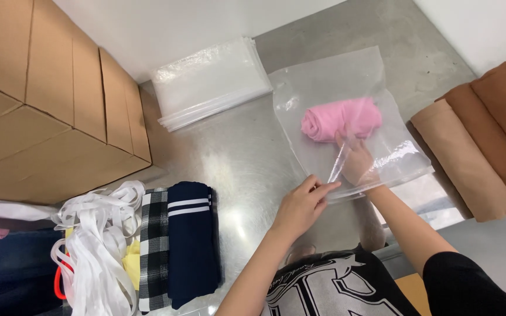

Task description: The person places a folded pink garment into a clear plastic bag and then into a cardboard box. They close the box, tie it with a white ribbon, and write on a yellow sticky note attached to the package using a pencil.

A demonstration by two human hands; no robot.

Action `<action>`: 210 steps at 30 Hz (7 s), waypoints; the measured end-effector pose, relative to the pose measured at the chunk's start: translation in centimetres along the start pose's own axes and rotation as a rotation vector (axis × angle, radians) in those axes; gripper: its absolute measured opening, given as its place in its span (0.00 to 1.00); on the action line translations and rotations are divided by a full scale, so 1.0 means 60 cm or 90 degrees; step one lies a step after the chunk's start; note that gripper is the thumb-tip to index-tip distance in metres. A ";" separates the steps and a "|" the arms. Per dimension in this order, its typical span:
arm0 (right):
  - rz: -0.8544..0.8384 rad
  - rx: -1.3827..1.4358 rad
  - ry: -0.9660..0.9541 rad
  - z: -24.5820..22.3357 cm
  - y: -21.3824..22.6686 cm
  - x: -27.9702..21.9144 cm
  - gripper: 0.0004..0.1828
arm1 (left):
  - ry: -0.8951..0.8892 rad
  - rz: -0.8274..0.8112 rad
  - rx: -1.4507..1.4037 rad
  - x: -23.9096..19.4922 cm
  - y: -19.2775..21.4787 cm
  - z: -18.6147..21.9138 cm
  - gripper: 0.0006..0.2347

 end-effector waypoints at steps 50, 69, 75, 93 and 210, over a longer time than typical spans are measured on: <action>-0.271 -0.083 -0.190 -0.082 0.220 0.046 0.30 | 0.349 0.153 -0.509 -0.022 0.011 -0.080 0.20; -0.460 0.130 -0.319 -0.017 0.129 0.214 0.37 | 0.288 0.060 -0.575 0.029 0.098 -0.050 0.18; -0.429 0.076 -0.302 0.015 0.014 0.275 0.37 | 0.308 -0.024 -0.582 0.034 0.099 -0.063 0.18; -0.426 0.086 -0.054 -0.096 0.130 0.122 0.36 | 0.361 -0.073 -0.555 0.005 0.059 -0.097 0.32; -0.665 0.340 -0.126 -0.093 0.404 -0.121 0.18 | 0.323 0.143 0.151 -0.262 -0.067 -0.212 0.29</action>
Point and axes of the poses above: each hand's wrist, its own x-axis towards the middle knuckle, its own y-axis out of the back of the hand, z = x × y, the point moved 3 cm from there along x, towards the middle knuckle, and after that the axes turned 7 degrees about -x, right-handed, at the moved point
